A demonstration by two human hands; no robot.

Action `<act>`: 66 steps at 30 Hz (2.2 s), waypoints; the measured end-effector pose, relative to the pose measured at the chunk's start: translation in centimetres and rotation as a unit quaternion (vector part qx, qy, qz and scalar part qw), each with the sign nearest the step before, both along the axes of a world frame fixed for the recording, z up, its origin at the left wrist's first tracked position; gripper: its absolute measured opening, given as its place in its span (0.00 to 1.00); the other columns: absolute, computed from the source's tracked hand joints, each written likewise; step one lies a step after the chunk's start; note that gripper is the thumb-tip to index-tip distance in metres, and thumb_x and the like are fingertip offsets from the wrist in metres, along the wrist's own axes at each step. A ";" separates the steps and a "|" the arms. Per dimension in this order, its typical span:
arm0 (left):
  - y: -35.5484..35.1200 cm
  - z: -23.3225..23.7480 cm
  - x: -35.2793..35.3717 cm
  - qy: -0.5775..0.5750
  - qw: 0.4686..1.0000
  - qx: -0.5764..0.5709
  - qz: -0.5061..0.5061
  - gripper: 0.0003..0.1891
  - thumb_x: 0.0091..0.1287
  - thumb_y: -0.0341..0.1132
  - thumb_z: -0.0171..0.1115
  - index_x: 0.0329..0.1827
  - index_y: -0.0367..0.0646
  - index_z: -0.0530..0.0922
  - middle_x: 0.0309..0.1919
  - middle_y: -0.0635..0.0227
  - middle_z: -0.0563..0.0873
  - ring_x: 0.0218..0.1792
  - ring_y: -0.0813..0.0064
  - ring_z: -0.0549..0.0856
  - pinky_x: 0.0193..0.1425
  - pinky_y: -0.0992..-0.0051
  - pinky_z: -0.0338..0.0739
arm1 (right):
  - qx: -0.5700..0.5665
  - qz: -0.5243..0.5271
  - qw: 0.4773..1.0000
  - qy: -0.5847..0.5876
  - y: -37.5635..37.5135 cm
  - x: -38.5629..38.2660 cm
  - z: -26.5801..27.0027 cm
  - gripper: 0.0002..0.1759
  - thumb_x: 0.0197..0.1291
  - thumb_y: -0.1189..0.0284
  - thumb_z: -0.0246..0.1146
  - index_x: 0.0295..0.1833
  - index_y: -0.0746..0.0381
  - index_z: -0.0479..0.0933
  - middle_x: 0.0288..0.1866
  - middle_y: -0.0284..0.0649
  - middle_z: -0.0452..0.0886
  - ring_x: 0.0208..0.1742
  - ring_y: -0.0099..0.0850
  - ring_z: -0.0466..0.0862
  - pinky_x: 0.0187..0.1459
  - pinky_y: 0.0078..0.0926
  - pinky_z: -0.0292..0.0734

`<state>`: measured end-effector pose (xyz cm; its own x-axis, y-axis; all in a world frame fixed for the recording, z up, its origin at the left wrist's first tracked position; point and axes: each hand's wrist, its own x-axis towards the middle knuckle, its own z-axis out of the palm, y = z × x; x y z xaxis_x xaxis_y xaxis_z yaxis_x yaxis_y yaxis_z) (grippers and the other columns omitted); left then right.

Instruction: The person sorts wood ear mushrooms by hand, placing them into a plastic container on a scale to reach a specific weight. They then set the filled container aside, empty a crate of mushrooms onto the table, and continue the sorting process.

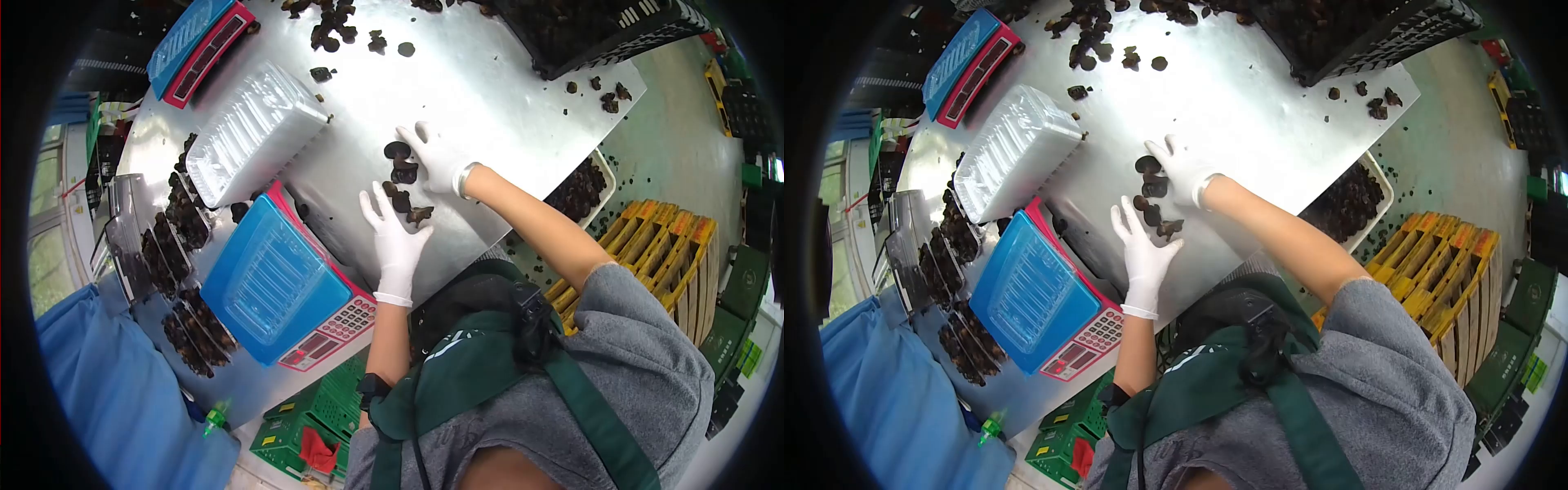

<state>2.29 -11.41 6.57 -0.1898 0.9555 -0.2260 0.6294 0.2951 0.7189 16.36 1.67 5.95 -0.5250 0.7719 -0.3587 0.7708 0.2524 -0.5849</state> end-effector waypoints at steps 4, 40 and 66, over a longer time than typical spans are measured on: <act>-2.7 -1.3 0.9 0.014 0.998 0.056 -0.035 0.35 0.51 0.35 0.78 0.66 0.54 0.77 0.75 0.53 0.58 0.49 0.58 0.79 0.57 0.60 0.77 | 0.071 0.052 0.991 -0.096 0.1 -1.0 -0.5 0.57 0.45 0.72 0.68 0.82 0.49 0.48 0.77 0.63 0.55 0.75 0.61 0.61 0.71 0.52 0.63; -10.0 9.5 -18.9 -0.012 0.940 0.087 0.331 0.30 0.66 0.18 0.54 0.73 0.40 0.67 0.67 0.57 0.74 0.54 0.72 0.78 0.61 0.72 0.73 | 0.183 0.013 0.893 0.412 -11.7 -16.3 9.7 0.25 0.58 0.75 0.62 0.64 0.61 0.73 0.67 0.50 0.72 0.59 0.47 0.79 0.57 0.40 0.77; 13.9 -5.1 0.1 0.264 0.948 0.178 -0.007 0.27 0.67 0.37 0.61 0.69 0.40 0.70 0.69 0.48 0.70 0.72 0.45 0.65 0.78 0.45 0.54 | 0.345 -0.520 0.760 -0.182 -4.4 28.8 -4.6 0.25 0.59 0.74 0.58 0.63 0.65 0.74 0.69 0.55 0.71 0.69 0.51 0.69 0.70 0.50 0.61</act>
<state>2.37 2.52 1.48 -0.1742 0.9564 0.2346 0.9314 0.0826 0.3546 45.20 -2.74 1.32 0.5343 0.7718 0.3447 0.8427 -0.4540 -0.2894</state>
